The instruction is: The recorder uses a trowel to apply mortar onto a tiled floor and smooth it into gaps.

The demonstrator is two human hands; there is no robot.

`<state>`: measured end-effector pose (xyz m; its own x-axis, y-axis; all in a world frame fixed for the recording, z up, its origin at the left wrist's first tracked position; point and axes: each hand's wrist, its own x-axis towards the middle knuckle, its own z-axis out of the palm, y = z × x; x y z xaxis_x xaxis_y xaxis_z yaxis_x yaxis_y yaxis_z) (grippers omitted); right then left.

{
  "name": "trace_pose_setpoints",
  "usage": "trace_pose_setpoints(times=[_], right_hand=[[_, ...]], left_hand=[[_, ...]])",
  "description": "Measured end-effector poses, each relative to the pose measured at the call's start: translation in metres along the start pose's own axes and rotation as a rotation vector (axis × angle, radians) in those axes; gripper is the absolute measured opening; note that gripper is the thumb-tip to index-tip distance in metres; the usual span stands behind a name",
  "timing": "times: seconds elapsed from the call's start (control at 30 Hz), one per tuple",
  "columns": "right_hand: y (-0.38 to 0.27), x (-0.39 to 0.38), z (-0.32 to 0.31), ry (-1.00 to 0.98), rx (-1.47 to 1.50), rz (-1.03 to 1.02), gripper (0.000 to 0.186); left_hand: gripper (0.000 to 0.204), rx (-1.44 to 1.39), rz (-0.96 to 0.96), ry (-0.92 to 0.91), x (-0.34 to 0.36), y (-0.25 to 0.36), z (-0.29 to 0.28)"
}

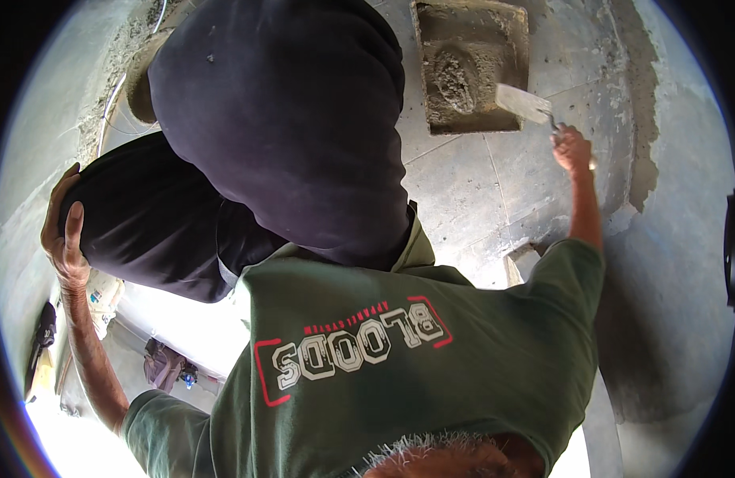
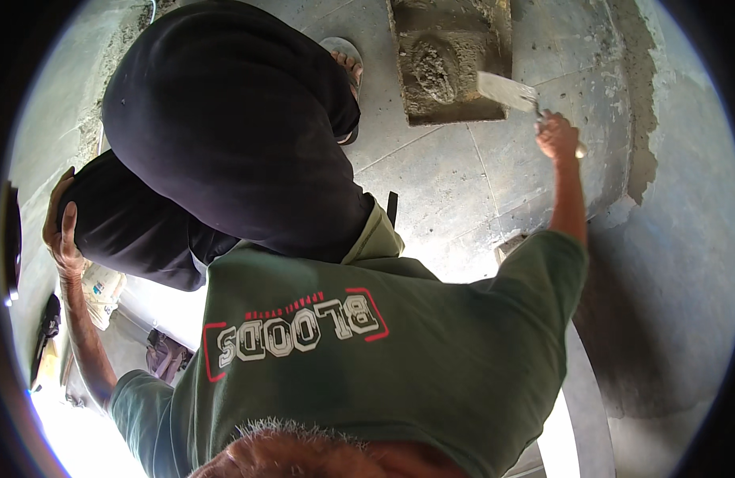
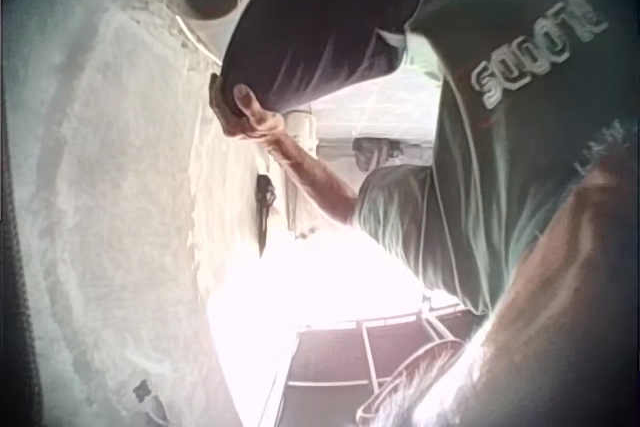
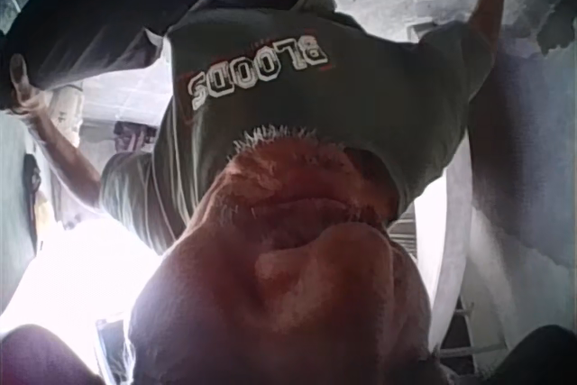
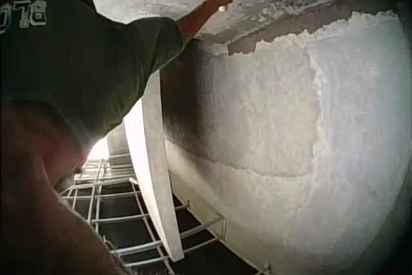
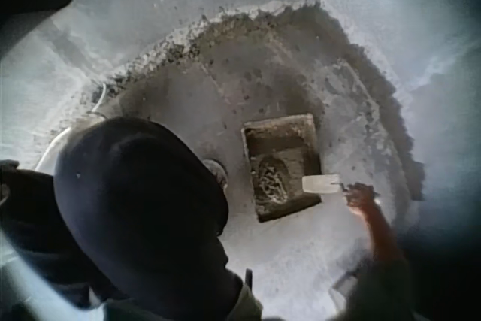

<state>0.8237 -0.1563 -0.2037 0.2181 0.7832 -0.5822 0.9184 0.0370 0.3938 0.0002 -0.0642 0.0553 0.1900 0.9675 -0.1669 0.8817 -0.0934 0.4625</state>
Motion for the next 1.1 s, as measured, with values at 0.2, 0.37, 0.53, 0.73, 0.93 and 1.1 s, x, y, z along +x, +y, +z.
trace_pose_setpoints(times=[0.2,0.37,0.53,0.73,0.93,1.1], right_hand=[[0.017,0.057,-0.039,-0.313,-0.23,-0.09,0.044],[-0.018,0.081,-0.028,-0.327,-0.137,-0.263,0.048],[-0.031,0.069,-0.007,-0.393,-0.091,-0.312,0.047],[-0.032,0.049,-0.002,-0.284,0.011,-0.273,0.044],[-0.059,0.063,-0.013,-0.293,0.042,-0.406,0.039],[-0.09,0.042,-0.006,-0.324,0.144,-0.406,0.037]], left_hand=[[0.045,0.008,-0.016,-0.02,-0.002,-0.001,-0.001],[0.045,0.009,-0.008,-0.007,-0.002,-0.002,0.0],[0.045,-0.008,-0.015,-0.012,0.0,0.0,0.0],[0.044,-0.004,0.001,-0.012,0.001,-0.002,0.001],[0.042,-0.039,0.001,0.013,-0.006,-0.007,0.001],[0.041,-0.021,0.011,0.011,-0.005,-0.005,0.001]])
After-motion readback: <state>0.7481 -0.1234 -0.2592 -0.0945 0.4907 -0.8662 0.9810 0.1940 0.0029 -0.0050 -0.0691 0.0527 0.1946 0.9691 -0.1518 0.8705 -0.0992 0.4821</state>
